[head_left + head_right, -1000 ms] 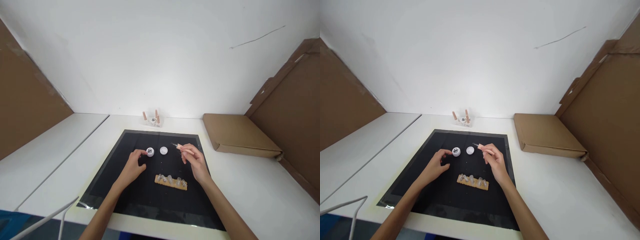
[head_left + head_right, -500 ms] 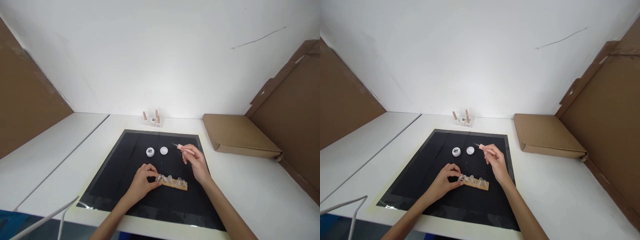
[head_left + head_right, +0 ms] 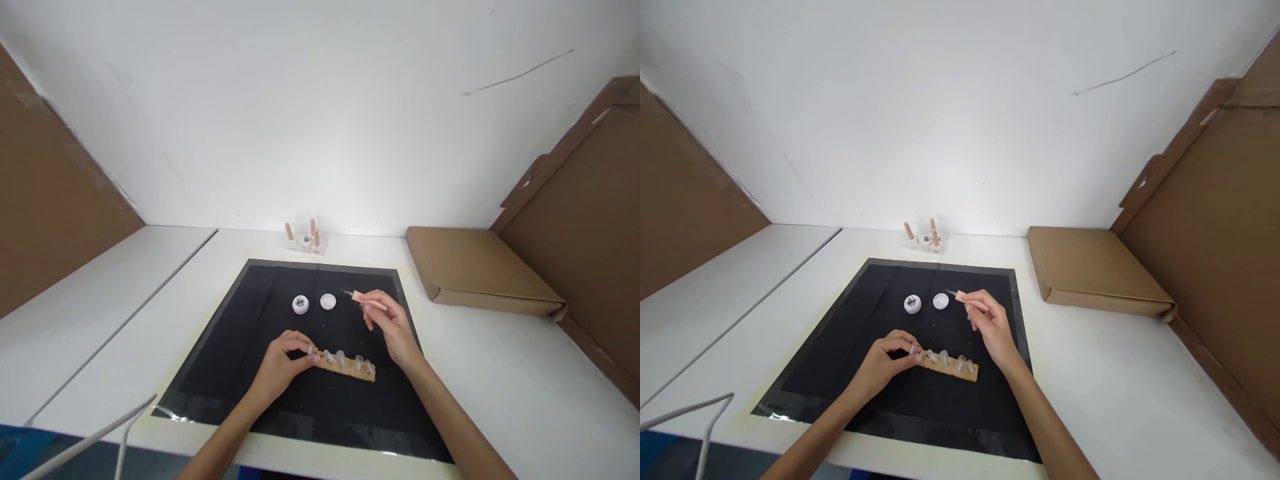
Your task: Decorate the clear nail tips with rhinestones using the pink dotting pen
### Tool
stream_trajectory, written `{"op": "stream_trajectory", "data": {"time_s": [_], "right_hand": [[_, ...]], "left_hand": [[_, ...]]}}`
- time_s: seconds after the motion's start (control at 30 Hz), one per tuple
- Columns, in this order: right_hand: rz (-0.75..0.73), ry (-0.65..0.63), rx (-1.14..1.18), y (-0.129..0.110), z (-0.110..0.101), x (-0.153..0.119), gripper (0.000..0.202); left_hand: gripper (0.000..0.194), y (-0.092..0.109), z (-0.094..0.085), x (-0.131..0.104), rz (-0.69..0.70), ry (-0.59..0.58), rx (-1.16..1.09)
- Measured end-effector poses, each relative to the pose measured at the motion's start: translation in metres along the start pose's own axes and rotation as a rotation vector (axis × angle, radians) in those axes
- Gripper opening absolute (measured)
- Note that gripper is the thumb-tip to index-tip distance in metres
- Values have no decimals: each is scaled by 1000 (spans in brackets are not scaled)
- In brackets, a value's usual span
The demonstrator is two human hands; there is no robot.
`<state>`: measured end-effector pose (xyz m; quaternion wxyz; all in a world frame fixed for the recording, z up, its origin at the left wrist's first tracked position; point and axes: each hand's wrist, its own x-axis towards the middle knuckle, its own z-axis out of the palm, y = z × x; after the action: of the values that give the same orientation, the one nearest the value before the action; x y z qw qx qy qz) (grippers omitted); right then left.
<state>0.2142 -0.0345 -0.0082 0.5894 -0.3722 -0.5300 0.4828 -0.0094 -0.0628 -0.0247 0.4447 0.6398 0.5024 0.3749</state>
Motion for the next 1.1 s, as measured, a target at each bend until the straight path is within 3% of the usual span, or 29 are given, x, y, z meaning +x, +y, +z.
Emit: {"op": "stream_trajectory", "data": {"time_s": [0.27,0.5,0.77,0.9,1.1], "right_hand": [[44,30,-21,-1,1,0,13],[60,66,-42,-1,-4,1,16],[10,134,0,-11,-4,1,18],[60,33,43,-11,1,-4,15],[77,-64,24,-9,10,-10,18]], "left_hand": [[13,10,-9,12,-87,110,-35],[12,43,-6,41,155,20,79],[15,23,9,53,193,7,-39],[13,19,6,49,168,20,-113],[6,25,1,46,246,31,-146]]}}
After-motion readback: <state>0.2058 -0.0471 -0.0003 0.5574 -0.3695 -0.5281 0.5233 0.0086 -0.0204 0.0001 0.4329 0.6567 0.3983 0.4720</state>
